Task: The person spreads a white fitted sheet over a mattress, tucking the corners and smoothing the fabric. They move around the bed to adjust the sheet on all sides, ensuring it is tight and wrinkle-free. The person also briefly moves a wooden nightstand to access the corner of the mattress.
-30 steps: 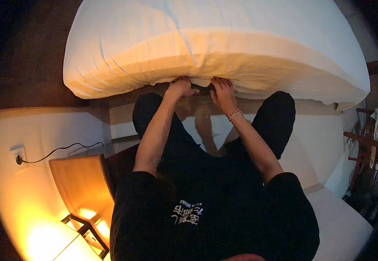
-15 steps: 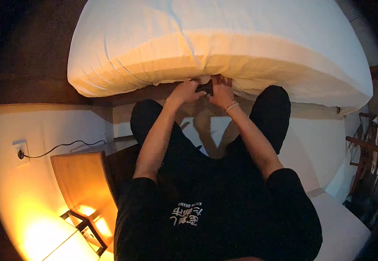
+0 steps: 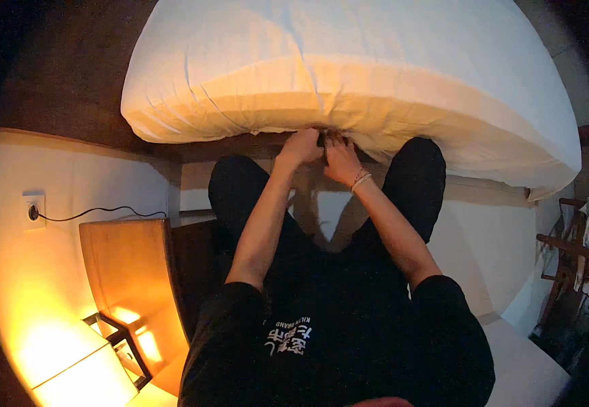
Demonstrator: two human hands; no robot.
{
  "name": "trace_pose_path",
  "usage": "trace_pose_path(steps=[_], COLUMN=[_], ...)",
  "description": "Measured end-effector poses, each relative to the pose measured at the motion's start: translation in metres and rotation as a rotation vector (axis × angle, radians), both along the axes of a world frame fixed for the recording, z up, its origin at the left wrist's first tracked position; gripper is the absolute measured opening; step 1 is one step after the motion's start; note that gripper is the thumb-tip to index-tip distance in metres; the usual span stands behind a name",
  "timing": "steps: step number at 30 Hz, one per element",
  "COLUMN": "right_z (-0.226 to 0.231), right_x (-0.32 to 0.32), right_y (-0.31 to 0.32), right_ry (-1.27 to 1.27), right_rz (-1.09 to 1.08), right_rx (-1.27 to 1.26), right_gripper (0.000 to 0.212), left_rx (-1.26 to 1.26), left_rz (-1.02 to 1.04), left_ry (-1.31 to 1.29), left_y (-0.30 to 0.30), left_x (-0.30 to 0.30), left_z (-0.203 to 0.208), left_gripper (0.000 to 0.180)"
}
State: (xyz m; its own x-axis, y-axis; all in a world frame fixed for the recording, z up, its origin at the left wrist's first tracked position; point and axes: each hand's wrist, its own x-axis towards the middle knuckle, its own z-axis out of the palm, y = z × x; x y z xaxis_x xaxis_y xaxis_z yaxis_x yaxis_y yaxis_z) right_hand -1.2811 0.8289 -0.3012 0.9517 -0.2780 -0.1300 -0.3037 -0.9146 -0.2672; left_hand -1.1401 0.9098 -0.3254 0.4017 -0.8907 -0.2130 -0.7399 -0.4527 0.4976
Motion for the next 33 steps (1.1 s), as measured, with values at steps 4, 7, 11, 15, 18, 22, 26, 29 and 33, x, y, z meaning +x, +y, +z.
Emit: trace_pose_path(steps=[4,7,11,15,18,22,26,29,33], right_z=[-0.024,-0.023,0.004,-0.010,-0.001,-0.005,-0.005,-0.012,0.001], right_x=[0.003,0.009,0.041,0.033,0.026,0.033,0.048,0.039,-0.013], right_y=[-0.019,-0.022,-0.014,-0.037,-0.021,0.005,-0.002,-0.004,-0.032], right_ry=[-0.031,-0.076,0.168,0.079,0.081,-0.160,0.055,-0.078,0.022], right_rz=[-0.036,-0.066,-0.106,-0.055,-0.061,-0.019,-0.038,-0.037,-0.174], right_rx=[-0.018,-0.047,0.262,0.159,0.169,0.130,0.191,0.254,0.297], right_gripper=[0.081,0.070,0.053,0.046,0.046,0.049,0.053,0.049,0.041], left_rx=[0.253,0.364,0.206,0.335,0.310,0.380,0.425,0.400,0.162], left_rz=[0.197,0.302,0.412,0.299,0.303,0.317,0.325,0.302,0.183], left_ry=[-0.146,-0.086,-0.263,-0.018,-0.072,-0.131,-0.013,-0.165,-0.173], left_y=[0.021,0.039,0.070,0.046,0.055,0.053,0.035,0.046,0.022], left_x=[0.012,0.048,0.086,0.082,0.078,0.084,0.090,0.086,-0.006], left_z=[0.046,0.032,-0.035,0.004,0.009,-0.003,-0.001,-0.009,0.046], left_gripper=[0.033,0.036,0.040,0.043,0.046,0.049,0.050,0.044,0.035])
